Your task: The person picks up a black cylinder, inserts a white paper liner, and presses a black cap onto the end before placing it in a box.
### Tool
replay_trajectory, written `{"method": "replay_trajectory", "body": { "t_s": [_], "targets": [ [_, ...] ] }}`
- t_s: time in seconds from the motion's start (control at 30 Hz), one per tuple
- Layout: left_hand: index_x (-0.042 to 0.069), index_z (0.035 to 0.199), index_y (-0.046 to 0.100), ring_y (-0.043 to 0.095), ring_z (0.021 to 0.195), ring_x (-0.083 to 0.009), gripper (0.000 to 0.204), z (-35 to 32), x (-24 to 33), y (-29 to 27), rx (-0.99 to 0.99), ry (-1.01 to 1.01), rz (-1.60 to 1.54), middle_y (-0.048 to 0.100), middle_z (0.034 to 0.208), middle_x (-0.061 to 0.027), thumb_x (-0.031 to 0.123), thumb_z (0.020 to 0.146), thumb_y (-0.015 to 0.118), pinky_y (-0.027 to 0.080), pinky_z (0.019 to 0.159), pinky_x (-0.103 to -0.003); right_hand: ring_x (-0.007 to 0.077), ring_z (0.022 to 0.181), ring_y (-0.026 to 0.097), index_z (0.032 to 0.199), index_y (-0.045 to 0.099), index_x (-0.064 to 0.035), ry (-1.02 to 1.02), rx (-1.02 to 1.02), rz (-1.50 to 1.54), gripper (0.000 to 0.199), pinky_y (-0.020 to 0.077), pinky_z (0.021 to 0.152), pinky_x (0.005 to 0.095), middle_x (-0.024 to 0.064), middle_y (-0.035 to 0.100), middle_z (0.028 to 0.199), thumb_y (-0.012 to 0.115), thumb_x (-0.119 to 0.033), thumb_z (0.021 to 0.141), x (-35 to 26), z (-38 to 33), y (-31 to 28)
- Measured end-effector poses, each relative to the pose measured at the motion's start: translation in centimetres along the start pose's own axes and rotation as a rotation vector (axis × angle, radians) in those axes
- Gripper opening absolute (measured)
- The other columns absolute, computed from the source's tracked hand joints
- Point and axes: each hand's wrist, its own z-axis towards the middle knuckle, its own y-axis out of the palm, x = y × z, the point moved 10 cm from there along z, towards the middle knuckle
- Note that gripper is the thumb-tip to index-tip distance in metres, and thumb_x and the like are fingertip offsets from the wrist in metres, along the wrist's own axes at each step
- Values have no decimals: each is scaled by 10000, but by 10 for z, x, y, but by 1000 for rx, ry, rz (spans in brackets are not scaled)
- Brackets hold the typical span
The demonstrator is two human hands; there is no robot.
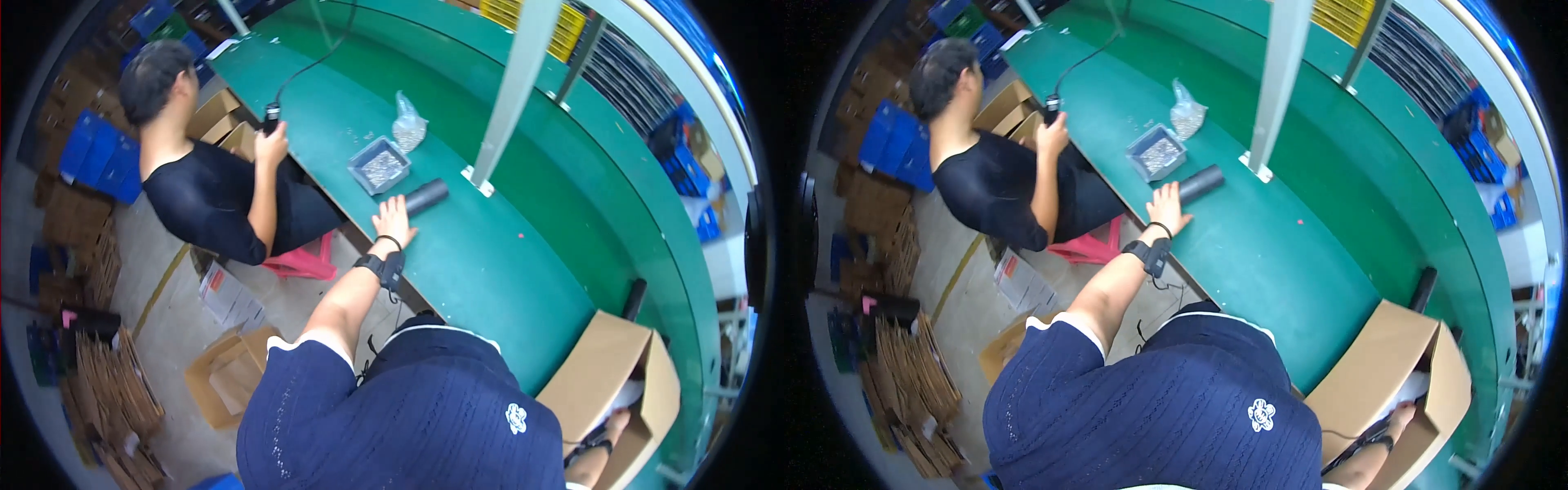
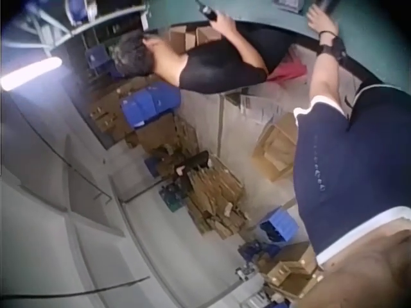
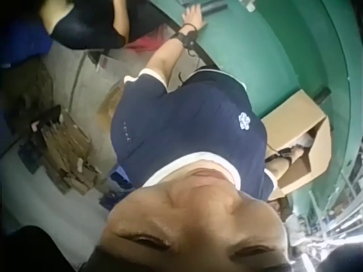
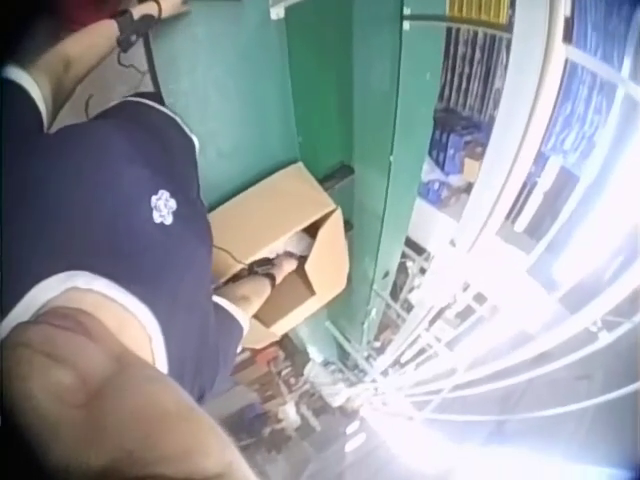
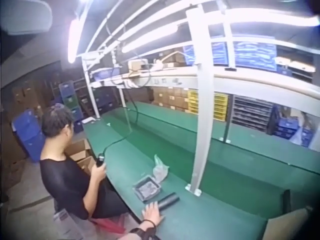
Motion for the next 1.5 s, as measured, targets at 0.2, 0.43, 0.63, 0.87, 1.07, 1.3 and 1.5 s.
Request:
{"method": "replay_trajectory", "body": {
  "t_s": [0.2, 0.43, 0.63, 0.87, 1.07, 1.3, 1.5],
  "targets": [
    [-26, 993, 575, 608, 880, -398, 535, 24, 4, 16, 0, 319, -336, 629, 974, -214, 286, 623, 805, 482, 773, -470, 337, 691, 621, 861, 574, -12, 407, -10, 46, 102, 501, 573, 433, 204, 626, 803, 562, -111, 842, -54, -37, -3],
    [-75, 1177, 452, 527, 883, -203, 595, -22, 57, 51, -351, 409, -823, 558, 995, -142, 204, 764, 777, 457, 807, -337, 284, 876, 675, 777, 712, -63, 547, -8, -422, 129, 540, 790, 369, 148, 686, 935, 714, -139, 673, -57, -66, -33],
    [-90, 1073, 529, 561, 894, -328, 585, -19, 92, 72, -274, 533, -634, 580, 970, -228, 217, 665, 813, 431, 864, -419, 345, 837, 668, 820, 719, -47, 639, 618, -16, 162, 522, 804, 400, 216, 672, 826, 587, -123, 763, -126, -118, -125],
    [-62, 1209, 470, 518, 1043, -402, 732, -29, 118, 59, -236, 526, -327, 535, 1131, -249, 261, 648, 811, 406, 929, -454, 168, 627, 658, 857, 708, -19, 714, 774, 292, 121, 527, 544, 318, 109, 691, 735, 657, -55, 753, -69, -158, -153],
    [-54, 1264, 429, 514, 1060, -410, 845, -24, 90, 73, -268, 475, -313, 539, 1132, -246, 338, 626, 820, 395, 949, -466, 251, 733, 655, 926, 675, -48, 580, 588, 102, 157, 534, 640, 374, 145, 683, 854, 632, -53, 776, -70, -110, -104],
    [33, 1331, 392, 513, 1069, -396, 938, -52, 103, 37, -302, 565, -327, 542, 1139, -214, 430, 598, 823, 444, 879, -475, 227, 1086, 575, 1224, 563, -18, 317, 224, 691, 524, 464, 917, 343, 139, 605, 1178, 397, -432, 949, -162, -106, -40],
    [105, 1389, 343, 450, 1098, -384, 921, -60, 85, 26, -368, 326, -405, 466, 1173, -196, 414, 643, 787, 423, 886, -482, 200, 1086, 577, 1198, 584, -53, 143, -64, -201, 489, 470, 901, 327, 112, 613, 1175, 414, -432, 940, -268, -110, -42]
  ]
}}
